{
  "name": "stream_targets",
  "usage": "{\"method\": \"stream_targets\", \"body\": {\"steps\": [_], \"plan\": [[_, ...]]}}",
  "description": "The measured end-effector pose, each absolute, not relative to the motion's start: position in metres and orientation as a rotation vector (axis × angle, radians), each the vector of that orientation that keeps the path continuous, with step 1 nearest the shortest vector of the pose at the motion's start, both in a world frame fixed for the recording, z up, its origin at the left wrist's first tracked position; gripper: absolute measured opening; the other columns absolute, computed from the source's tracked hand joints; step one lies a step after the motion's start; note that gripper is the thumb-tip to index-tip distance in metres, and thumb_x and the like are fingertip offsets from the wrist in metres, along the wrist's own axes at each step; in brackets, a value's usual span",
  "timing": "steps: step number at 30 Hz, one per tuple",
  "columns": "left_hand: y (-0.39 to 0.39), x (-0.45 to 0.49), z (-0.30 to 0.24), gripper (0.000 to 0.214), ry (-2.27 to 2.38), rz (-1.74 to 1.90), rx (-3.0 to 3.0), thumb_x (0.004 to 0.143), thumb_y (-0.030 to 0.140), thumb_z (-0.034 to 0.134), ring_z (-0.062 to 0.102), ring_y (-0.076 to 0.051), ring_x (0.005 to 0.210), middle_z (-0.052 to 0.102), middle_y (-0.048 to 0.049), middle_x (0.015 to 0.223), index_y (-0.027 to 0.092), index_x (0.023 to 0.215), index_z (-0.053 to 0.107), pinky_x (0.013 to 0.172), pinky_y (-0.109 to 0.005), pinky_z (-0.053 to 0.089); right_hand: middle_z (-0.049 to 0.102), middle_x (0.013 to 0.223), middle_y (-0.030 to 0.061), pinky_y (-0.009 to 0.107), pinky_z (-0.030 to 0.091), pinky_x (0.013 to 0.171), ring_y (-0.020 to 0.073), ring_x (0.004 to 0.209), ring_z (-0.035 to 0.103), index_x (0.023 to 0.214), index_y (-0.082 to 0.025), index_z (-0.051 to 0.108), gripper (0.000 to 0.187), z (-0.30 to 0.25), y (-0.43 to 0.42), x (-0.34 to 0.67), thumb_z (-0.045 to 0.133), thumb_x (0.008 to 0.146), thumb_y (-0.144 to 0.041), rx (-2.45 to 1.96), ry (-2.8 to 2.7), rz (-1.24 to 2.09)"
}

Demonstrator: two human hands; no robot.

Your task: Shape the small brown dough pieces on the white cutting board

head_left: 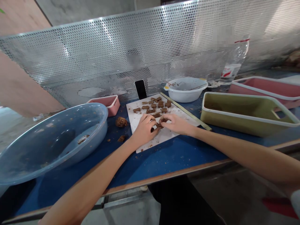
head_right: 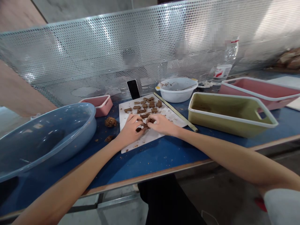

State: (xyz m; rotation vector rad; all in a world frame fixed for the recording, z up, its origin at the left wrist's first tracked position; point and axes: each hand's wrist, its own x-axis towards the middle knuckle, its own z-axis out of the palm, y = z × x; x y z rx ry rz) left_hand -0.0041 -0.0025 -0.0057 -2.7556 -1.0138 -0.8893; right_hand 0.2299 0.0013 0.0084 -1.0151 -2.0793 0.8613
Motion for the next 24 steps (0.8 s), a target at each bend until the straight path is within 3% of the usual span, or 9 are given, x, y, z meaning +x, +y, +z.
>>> {"method": "stream_targets", "body": {"steps": [4,8,12,15,18,21,24], "plan": [[-0.003,-0.004,-0.006,0.018,-1.013,-0.878,-2.754,0.108,0.033,0.069,0.056,-0.033,0.119,0.067,-0.0134,0.118,0.02,0.097,0.076,0.105,-0.052,0.054,0.081,0.1,0.0062,0.037,0.053,0.089,0.0254,0.097,0.074,0.095,-0.022,0.073,0.024,0.008,0.002,0.229,0.064,0.099,-0.044,-1.048,-2.08,0.863],[-0.002,-0.005,-0.007,0.015,-1.022,-0.898,-2.749,0.106,0.032,0.072,0.056,-0.033,0.119,0.067,-0.0131,0.117,0.019,0.098,0.076,0.105,-0.052,0.054,0.082,0.103,0.0053,0.036,0.053,0.093,0.0245,0.101,0.074,0.097,-0.022,0.073,0.017,0.007,0.004,0.229,0.061,0.097,-0.034,-1.044,-2.068,0.911],[-0.002,-0.004,-0.008,0.015,-1.039,-0.902,-2.762,0.105,0.03,0.071,0.056,-0.032,0.118,0.068,-0.0127,0.116,0.02,0.095,0.075,0.104,-0.052,0.055,0.08,0.097,0.0062,0.036,0.052,0.086,0.0249,0.093,0.072,0.092,-0.022,0.071,0.028,0.004,0.006,0.228,0.066,0.097,-0.049,-1.084,-2.082,0.854],[-0.002,-0.003,-0.008,0.015,-1.045,-0.928,-2.768,0.104,0.031,0.074,0.057,-0.032,0.118,0.069,-0.0123,0.116,0.02,0.094,0.075,0.104,-0.051,0.055,0.08,0.1,0.0072,0.037,0.052,0.089,0.0251,0.095,0.072,0.092,-0.021,0.069,0.023,0.002,0.009,0.229,0.063,0.098,-0.043,-1.058,-2.113,0.871],[-0.002,-0.002,-0.007,0.015,-1.095,-0.986,-2.74,0.103,0.033,0.075,0.059,-0.031,0.115,0.07,-0.0112,0.114,0.021,0.095,0.077,0.103,-0.051,0.055,0.08,0.112,0.0087,0.04,0.054,0.098,0.0259,0.105,0.073,0.106,-0.021,0.07,0.021,0.002,0.01,0.231,0.055,0.102,-0.036,-1.03,-2.109,0.858],[-0.002,-0.002,-0.007,0.013,-1.153,-1.095,-2.683,0.103,0.032,0.075,0.062,-0.029,0.11,0.073,-0.009,0.11,0.022,0.097,0.08,0.102,-0.051,0.055,0.075,0.132,0.0127,0.05,0.047,0.116,0.0311,0.128,0.067,0.127,-0.021,0.069,0.032,0.003,0.003,0.231,0.051,0.107,-0.039,-1.04,-2.122,0.531],[-0.002,-0.002,-0.006,0.008,-1.196,-1.219,-2.618,0.102,0.027,0.077,0.067,-0.026,0.105,0.077,-0.0065,0.108,0.024,0.1,0.084,0.101,-0.049,0.056,0.065,0.148,0.0153,0.059,0.04,0.123,0.0357,0.143,0.055,0.146,-0.024,0.066,0.042,0.006,-0.01,0.229,0.046,0.112,-0.04,-1.019,-2.211,0.198]]}}
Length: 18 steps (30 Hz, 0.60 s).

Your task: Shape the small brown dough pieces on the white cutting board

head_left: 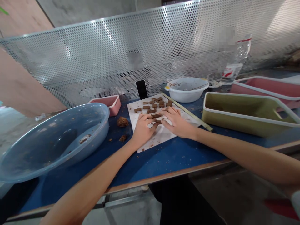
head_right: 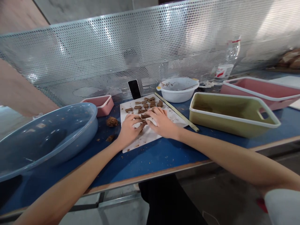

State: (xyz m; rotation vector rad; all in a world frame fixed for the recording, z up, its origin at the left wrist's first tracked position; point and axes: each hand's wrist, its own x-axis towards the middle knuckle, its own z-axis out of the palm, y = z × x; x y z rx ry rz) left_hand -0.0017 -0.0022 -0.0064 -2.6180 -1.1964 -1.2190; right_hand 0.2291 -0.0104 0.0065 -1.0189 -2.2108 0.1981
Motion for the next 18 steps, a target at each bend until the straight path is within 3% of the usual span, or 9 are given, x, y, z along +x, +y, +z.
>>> {"method": "stream_targets", "body": {"steps": [4,7,11,18], "plan": [[-0.003,-0.001,-0.006,0.008,-1.282,-1.312,-2.533,0.1,0.023,0.077,0.071,-0.026,0.103,0.08,-0.0058,0.108,0.025,0.1,0.084,0.1,-0.049,0.057,0.052,0.164,0.0171,0.063,0.038,0.124,0.0405,0.151,0.045,0.164,-0.028,0.056,0.053,0.008,-0.028,0.223,0.043,0.115,-0.042,-0.977,-2.392,-0.024],[-0.004,0.0,-0.005,0.007,-1.369,-1.384,-2.478,0.1,0.025,0.075,0.073,-0.027,0.102,0.08,-0.0063,0.105,0.023,0.097,0.081,0.099,-0.048,0.06,0.045,0.17,0.0208,0.068,0.036,0.125,0.0447,0.155,0.041,0.173,-0.025,0.045,0.06,0.004,-0.033,0.219,0.039,0.116,-0.043,-1.024,-2.442,-0.149],[-0.004,0.0,-0.005,0.01,-1.372,-1.456,-2.428,0.101,0.029,0.075,0.074,-0.026,0.1,0.08,-0.0061,0.101,0.023,0.094,0.08,0.096,-0.047,0.061,0.043,0.171,0.0237,0.07,0.034,0.124,0.0467,0.155,0.04,0.173,-0.021,0.044,0.061,0.0,-0.031,0.218,0.04,0.116,-0.043,-1.095,-2.406,-0.247],[-0.004,-0.002,-0.005,0.013,-1.361,-1.488,-2.365,0.102,0.033,0.076,0.072,-0.025,0.096,0.077,-0.0057,0.097,0.025,0.095,0.083,0.091,-0.046,0.062,0.042,0.17,0.0228,0.069,0.035,0.123,0.047,0.156,0.038,0.174,-0.026,0.043,0.063,0.001,-0.03,0.22,0.044,0.115,-0.048,-1.078,-2.391,-0.217]]}}
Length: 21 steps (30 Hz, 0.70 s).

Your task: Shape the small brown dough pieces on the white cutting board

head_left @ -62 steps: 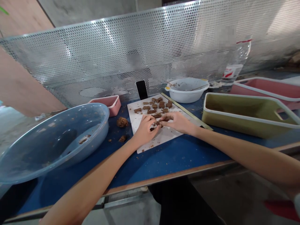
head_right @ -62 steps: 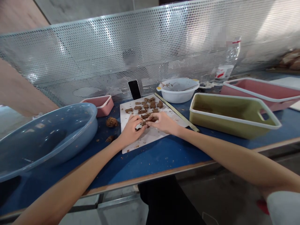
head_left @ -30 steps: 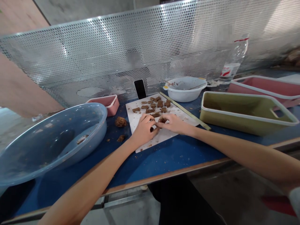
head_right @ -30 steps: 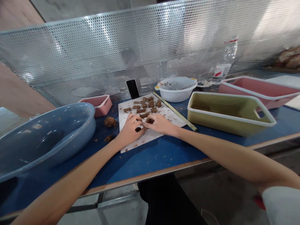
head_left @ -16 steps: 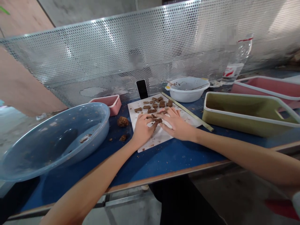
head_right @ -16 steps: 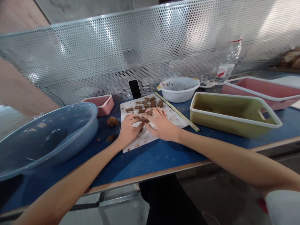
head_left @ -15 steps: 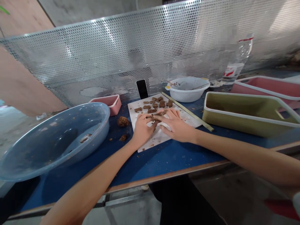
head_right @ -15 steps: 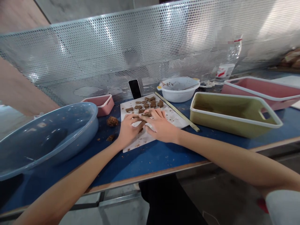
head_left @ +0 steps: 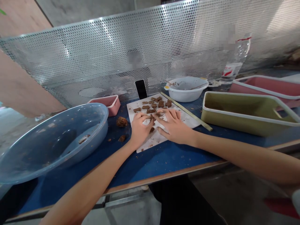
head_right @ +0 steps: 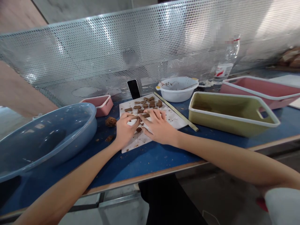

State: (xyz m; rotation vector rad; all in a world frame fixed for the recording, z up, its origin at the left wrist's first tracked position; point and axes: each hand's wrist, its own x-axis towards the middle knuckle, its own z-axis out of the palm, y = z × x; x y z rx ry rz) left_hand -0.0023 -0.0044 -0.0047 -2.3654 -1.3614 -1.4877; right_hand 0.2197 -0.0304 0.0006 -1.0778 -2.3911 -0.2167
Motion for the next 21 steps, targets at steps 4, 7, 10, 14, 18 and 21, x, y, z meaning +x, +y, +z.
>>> {"method": "stream_targets", "body": {"steps": [4,7,10,14,18,21], "plan": [[-0.0049,-0.0029,-0.0045,0.014,-1.338,-1.484,-2.368,0.102,0.032,0.076,0.07,-0.024,0.094,0.074,-0.0048,0.095,0.024,0.092,0.082,0.091,-0.045,0.061,0.043,0.168,0.0212,0.067,0.035,0.123,0.046,0.154,0.039,0.175,-0.029,0.043,0.065,0.0015,-0.033,0.2195,0.049,0.113,-0.049,-1.024,-2.41,-0.201],[-0.0055,-0.0024,-0.0039,0.013,-1.313,-1.505,-2.353,0.101,0.031,0.076,0.07,-0.023,0.092,0.073,-0.0044,0.094,0.024,0.093,0.083,0.09,-0.045,0.061,0.044,0.167,0.0213,0.067,0.036,0.122,0.0466,0.153,0.039,0.174,-0.028,0.043,0.066,0.0011,-0.0343,0.2189,0.049,0.113,-0.051,-1.042,-2.392,-0.187],[-0.0058,-0.0017,-0.0037,0.012,-1.312,-1.513,-2.334,0.102,0.034,0.077,0.069,-0.024,0.092,0.072,-0.0044,0.094,0.025,0.096,0.084,0.087,-0.044,0.061,0.043,0.166,0.0233,0.068,0.038,0.12,0.0469,0.151,0.04,0.172,-0.022,0.047,0.066,0.0002,-0.0335,0.2187,0.047,0.113,-0.052,-1.127,-2.329,-0.179],[-0.0055,-0.0016,-0.0044,0.011,-1.265,-1.531,-2.344,0.102,0.031,0.077,0.069,-0.023,0.094,0.072,-0.0045,0.094,0.024,0.096,0.084,0.087,-0.042,0.06,0.042,0.167,0.0215,0.066,0.038,0.121,0.0455,0.151,0.039,0.173,-0.026,0.045,0.066,-0.0005,-0.0318,0.2195,0.049,0.113,-0.052,-1.07,-2.369,-0.166],[-0.0047,-0.0012,-0.0045,0.011,-1.208,-1.593,-2.337,0.1,0.031,0.08,0.067,-0.022,0.09,0.071,-0.004,0.091,0.023,0.095,0.084,0.085,-0.04,0.058,0.043,0.166,0.0213,0.069,0.038,0.119,0.0459,0.149,0.039,0.17,-0.028,0.051,0.061,0.0002,-0.0317,0.2203,0.048,0.113,-0.049,-1.119,-2.303,-0.194],[-0.0044,-0.0009,-0.004,0.012,-1.181,-1.606,-2.351,0.1,0.03,0.079,0.067,-0.021,0.088,0.071,-0.004,0.09,0.023,0.093,0.085,0.086,-0.039,0.056,0.042,0.166,0.0215,0.068,0.04,0.118,0.0455,0.148,0.04,0.172,-0.028,0.048,0.063,0.0009,-0.0326,0.2204,0.048,0.113,-0.05,-1.063,-2.336,-0.202]]}}
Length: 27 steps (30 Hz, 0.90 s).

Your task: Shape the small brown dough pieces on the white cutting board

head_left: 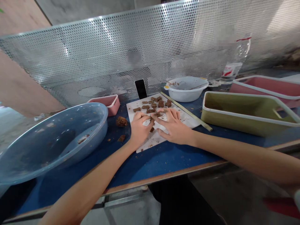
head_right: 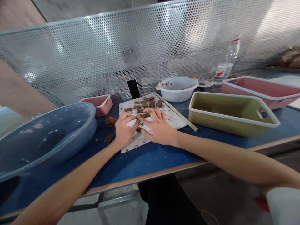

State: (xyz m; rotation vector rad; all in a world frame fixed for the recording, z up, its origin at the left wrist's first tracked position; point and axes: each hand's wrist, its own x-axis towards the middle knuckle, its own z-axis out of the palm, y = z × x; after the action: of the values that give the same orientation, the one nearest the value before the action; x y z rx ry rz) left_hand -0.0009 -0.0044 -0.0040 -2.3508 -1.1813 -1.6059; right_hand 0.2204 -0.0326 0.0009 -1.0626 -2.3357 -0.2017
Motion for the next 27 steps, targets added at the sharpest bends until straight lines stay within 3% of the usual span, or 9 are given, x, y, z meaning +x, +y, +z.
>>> {"method": "stream_targets", "body": {"steps": [9,13,17,23,27], "plan": [[-0.005,0.0,-0.004,0.01,-1.18,-1.605,-2.348,0.099,0.027,0.079,0.067,-0.021,0.087,0.073,-0.0042,0.09,0.022,0.092,0.085,0.088,-0.04,0.055,0.043,0.165,0.0208,0.066,0.042,0.116,0.0443,0.148,0.041,0.171,-0.029,0.049,0.06,0.002,-0.035,0.22,0.05,0.113,-0.046,-1.022,-2.318,-0.262],[-0.006,-0.001,-0.004,0.009,-1.207,-1.625,-2.356,0.098,0.028,0.08,0.068,-0.022,0.088,0.073,-0.0046,0.09,0.022,0.094,0.086,0.087,-0.039,0.055,0.044,0.164,0.0208,0.066,0.042,0.117,0.0437,0.148,0.041,0.165,-0.026,0.057,0.055,0.002,-0.034,0.22,0.05,0.114,-0.043,-1.031,-2.286,-0.259],[-0.007,-0.001,-0.002,0.01,-1.295,-1.624,-2.342,0.098,0.029,0.081,0.069,-0.023,0.091,0.073,-0.0054,0.092,0.022,0.094,0.087,0.088,-0.039,0.055,0.045,0.165,0.0199,0.068,0.042,0.117,0.0439,0.148,0.041,0.169,-0.029,0.053,0.058,0.001,-0.031,0.221,0.053,0.112,-0.044,-1.024,-2.291,-0.247],[-0.009,0.0,0.003,0.011,-1.354,-1.69,-2.364,0.097,0.031,0.082,0.069,-0.023,0.091,0.072,-0.0057,0.092,0.023,0.093,0.088,0.088,-0.038,0.055,0.052,0.158,0.0186,0.066,0.043,0.118,0.0425,0.147,0.045,0.154,-0.025,0.067,0.047,0.001,-0.027,0.222,0.054,0.112,-0.043,-1.071,-2.193,-0.258],[-0.01,0.002,0.006,0.014,-1.423,-1.812,-2.494,0.096,0.035,0.083,0.068,-0.02,0.084,0.074,-0.0045,0.091,0.024,0.092,0.089,0.082,-0.035,0.055,0.055,0.152,0.0191,0.064,0.043,0.119,0.0422,0.144,0.047,0.154,-0.026,0.065,0.053,0.004,-0.024,0.223,0.065,0.107,-0.05,-1.052,-2.171,-0.236]]}}
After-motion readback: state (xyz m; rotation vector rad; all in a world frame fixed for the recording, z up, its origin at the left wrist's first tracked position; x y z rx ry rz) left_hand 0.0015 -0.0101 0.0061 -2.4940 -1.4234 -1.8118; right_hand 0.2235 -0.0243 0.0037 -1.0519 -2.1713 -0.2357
